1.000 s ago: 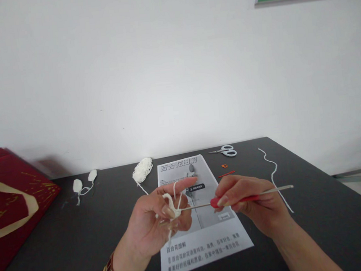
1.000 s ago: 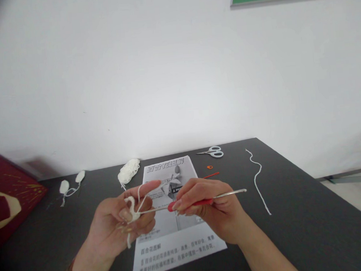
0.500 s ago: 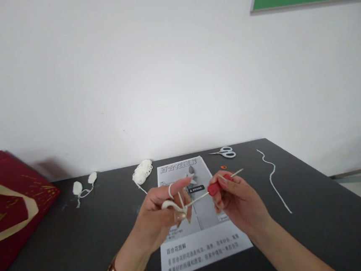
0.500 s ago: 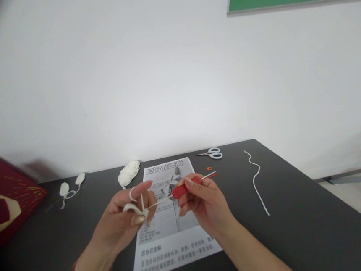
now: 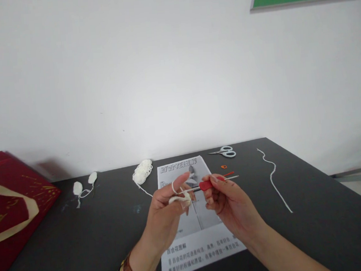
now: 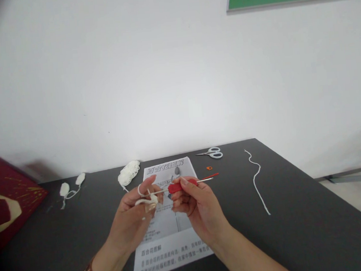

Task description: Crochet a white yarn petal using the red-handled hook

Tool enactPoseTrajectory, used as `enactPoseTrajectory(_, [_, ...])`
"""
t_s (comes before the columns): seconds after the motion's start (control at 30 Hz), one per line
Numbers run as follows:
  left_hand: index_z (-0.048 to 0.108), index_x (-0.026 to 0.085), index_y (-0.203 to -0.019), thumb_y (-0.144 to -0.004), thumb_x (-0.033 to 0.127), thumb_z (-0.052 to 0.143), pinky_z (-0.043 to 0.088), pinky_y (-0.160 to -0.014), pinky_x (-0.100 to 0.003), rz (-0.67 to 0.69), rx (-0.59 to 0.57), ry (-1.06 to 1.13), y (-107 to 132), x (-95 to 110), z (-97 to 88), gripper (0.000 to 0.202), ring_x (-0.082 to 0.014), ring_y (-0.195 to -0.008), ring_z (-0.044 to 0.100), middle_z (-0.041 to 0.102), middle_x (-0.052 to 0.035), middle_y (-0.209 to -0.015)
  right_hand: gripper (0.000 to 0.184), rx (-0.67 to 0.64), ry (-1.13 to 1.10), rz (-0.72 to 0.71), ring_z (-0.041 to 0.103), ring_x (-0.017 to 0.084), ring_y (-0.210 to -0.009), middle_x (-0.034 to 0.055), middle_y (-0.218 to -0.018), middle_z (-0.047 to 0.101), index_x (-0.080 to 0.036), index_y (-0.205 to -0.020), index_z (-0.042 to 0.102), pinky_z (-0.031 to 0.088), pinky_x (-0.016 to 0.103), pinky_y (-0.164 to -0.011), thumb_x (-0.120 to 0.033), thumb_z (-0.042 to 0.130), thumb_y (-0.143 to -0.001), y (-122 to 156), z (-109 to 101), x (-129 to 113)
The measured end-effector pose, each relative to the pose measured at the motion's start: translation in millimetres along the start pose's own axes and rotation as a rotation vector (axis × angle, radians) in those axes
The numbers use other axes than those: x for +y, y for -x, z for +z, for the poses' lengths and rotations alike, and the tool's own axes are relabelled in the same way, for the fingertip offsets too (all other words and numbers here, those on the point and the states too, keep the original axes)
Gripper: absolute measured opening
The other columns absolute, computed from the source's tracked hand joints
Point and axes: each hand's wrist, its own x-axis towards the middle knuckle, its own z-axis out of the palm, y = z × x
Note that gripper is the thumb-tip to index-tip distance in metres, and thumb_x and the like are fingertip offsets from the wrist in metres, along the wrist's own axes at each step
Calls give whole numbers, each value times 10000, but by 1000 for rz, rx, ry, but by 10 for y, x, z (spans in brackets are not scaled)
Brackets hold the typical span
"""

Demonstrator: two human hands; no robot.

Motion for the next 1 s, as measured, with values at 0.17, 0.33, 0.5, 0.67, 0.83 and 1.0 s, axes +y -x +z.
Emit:
enactPoseTrajectory(0.17, [722, 249, -1030, -692, 125, 685, 378, -696, -270, -65, 15, -32, -15, 28, -77, 362, -138, -720, 493, 604, -16, -752, 149, -24, 38, -28, 626, 86, -443, 25, -592, 705, -115, -777, 691, 565, 174, -468, -261, 708, -755, 0, -10, -14])
enactPoseTrajectory(0.33, [709, 285, -1053, -719, 185, 715, 362, -822, -285, -44, -20, -295, -53, 133, -131, 349, -166, -870, 494, 587, -22, -830, 167, -15, 58, -38, 629, 90, -441, 27, -589, 707, -120, -764, 686, 563, 170, -466, -282, 720, -741, 5, -16, -25])
enactPoseTrajectory(0.5, [707, 260, -1066, -736, 166, 692, 390, -813, -299, 144, -79, -605, -93, 261, -77, 344, -187, -891, 489, 541, -52, -915, 187, -10, 86, -35, 630, 95, -442, 37, -596, 714, -118, -760, 693, 563, 175, -459, -299, 731, -728, 4, -11, -30])
enactPoseTrajectory(0.67, [713, 274, -1053, -790, 139, 619, 427, -751, -291, 229, -70, -702, -83, 262, -24, 310, -180, -816, 534, 580, -55, -867, 172, -7, 90, -33, 634, 95, -449, 40, -591, 714, -126, -752, 694, 555, 169, -457, -293, 729, -733, 9, -12, -28])
enactPoseTrajectory(0.83, [714, 263, -1055, -743, 169, 675, 434, -719, -277, 183, 92, -712, -68, 178, -16, 329, -169, -745, 534, 596, -26, -778, 188, 18, 99, -45, 643, 104, -458, 46, -604, 719, -122, -760, 694, 559, 171, -460, -298, 743, -717, 4, -16, -24])
enactPoseTrajectory(1.0, [700, 236, -1086, -638, 213, 775, 438, -702, -288, -17, 262, -484, -92, 91, 10, 454, -167, -705, 558, 631, -8, -716, 194, 53, 91, -88, 652, 106, -479, 49, -625, 727, -126, -781, 700, 561, 173, -487, -301, 748, -711, -18, -56, 4])
